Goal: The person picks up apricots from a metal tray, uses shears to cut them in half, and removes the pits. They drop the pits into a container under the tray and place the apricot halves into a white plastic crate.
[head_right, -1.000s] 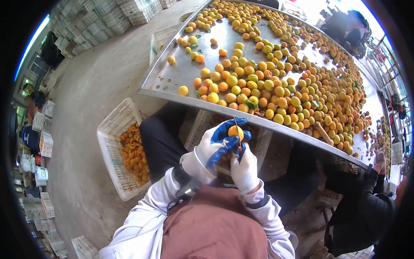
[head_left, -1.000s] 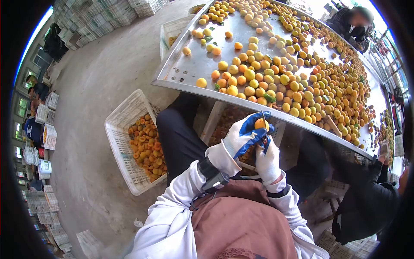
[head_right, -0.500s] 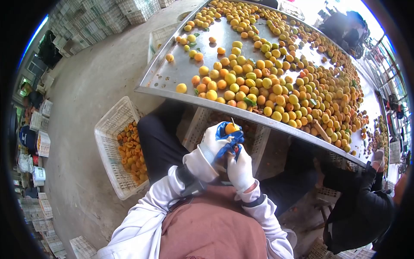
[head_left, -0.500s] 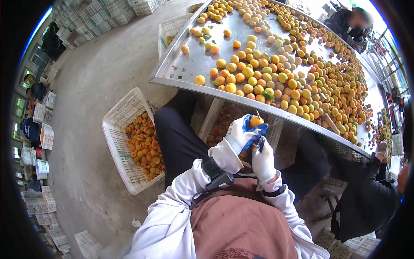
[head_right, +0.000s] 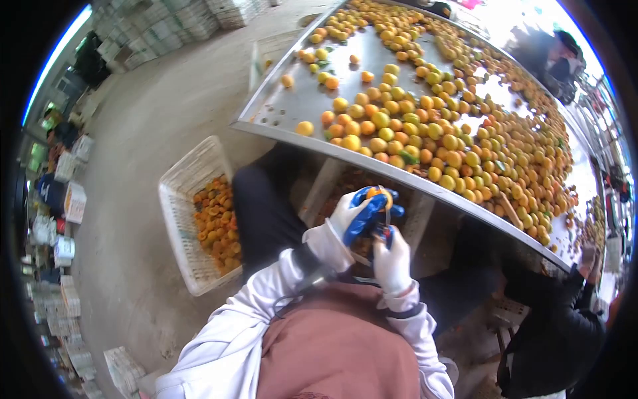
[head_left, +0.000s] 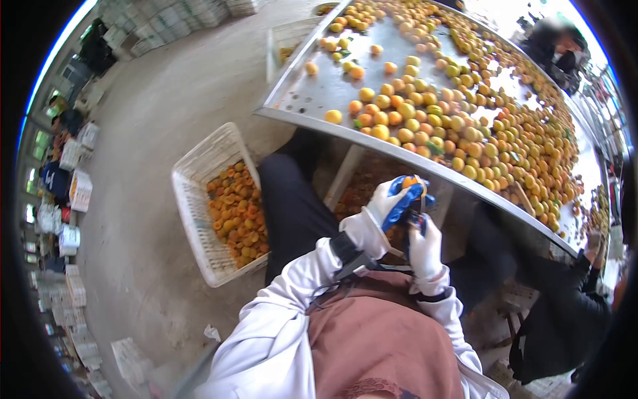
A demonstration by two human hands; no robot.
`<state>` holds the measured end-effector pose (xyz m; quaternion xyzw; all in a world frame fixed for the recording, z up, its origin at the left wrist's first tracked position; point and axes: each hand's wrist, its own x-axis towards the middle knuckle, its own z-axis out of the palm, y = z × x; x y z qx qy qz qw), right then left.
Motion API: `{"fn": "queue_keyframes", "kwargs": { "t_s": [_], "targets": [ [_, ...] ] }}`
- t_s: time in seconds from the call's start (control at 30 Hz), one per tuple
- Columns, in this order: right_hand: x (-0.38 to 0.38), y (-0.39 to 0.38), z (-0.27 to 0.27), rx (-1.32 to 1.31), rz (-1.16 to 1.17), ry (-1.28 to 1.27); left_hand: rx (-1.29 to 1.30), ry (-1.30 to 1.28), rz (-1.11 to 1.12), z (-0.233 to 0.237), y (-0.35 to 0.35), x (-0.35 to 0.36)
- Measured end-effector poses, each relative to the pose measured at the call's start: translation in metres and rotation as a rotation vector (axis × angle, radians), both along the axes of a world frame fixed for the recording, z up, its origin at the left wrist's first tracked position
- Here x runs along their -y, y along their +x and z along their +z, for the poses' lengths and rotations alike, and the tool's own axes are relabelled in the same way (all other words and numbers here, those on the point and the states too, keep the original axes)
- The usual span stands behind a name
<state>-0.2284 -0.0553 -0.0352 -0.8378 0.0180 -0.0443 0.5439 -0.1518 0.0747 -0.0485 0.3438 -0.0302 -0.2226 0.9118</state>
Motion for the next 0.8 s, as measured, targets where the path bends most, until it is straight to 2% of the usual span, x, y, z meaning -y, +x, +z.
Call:
{"fn": "queue_keyframes", "kwargs": {
  "t_s": [0.07,0.1,0.13,0.17,0.2,0.23,0.3,0.33,0.43,0.57,0.63,0.7,0.77,0.8],
  "targets": [
    [0.006,-0.001,0.0,0.186,-0.093,-0.114,0.047,-0.009,0.075,-0.007,0.006,-0.004],
    [0.016,0.002,-0.006,0.125,-0.142,-0.023,0.08,0.014,0.113,-0.012,0.009,-0.005],
    [0.019,0.003,-0.002,0.168,-0.196,0.039,0.146,0.162,0.155,-0.016,0.009,0.0],
    [0.021,0.004,0.009,0.093,-0.207,0.158,0.21,0.308,0.188,-0.014,0.006,0.002],
    [0.03,0.006,0.007,-0.019,-0.195,0.315,0.352,0.613,0.192,0.006,-0.004,-0.002],
    [0.029,0.009,0.017,-0.006,-0.129,0.315,0.491,0.914,0.179,0.022,-0.014,-0.001],
    [0.032,0.024,0.011,0.026,-0.099,0.227,0.762,1.127,0.222,0.002,-0.022,0.017],
    [0.037,0.027,0.015,-0.121,-0.066,0.296,0.791,1.108,0.228,0.004,-0.025,0.017],
    [0.057,0.029,0.001,-0.198,0.047,0.287,0.826,1.168,0.171,0.002,-0.027,0.018],
    [0.047,0.02,0.009,-0.181,0.09,0.313,0.763,0.938,0.014,0.002,-0.027,0.013],
    [0.04,0.012,0.023,-0.256,0.083,0.285,0.785,0.926,-0.006,0.004,-0.024,0.008],
    [0.033,0.011,0.024,-0.239,0.077,0.255,0.811,0.908,-0.034,0.007,-0.022,0.0],
    [0.026,0.011,0.013,-0.044,0.072,0.286,0.831,0.814,-0.013,0.01,-0.021,-0.01],
    [0.029,0.01,0.011,-0.099,0.077,0.397,0.81,0.817,-0.033,0.021,-0.022,-0.017]
  ]
}}
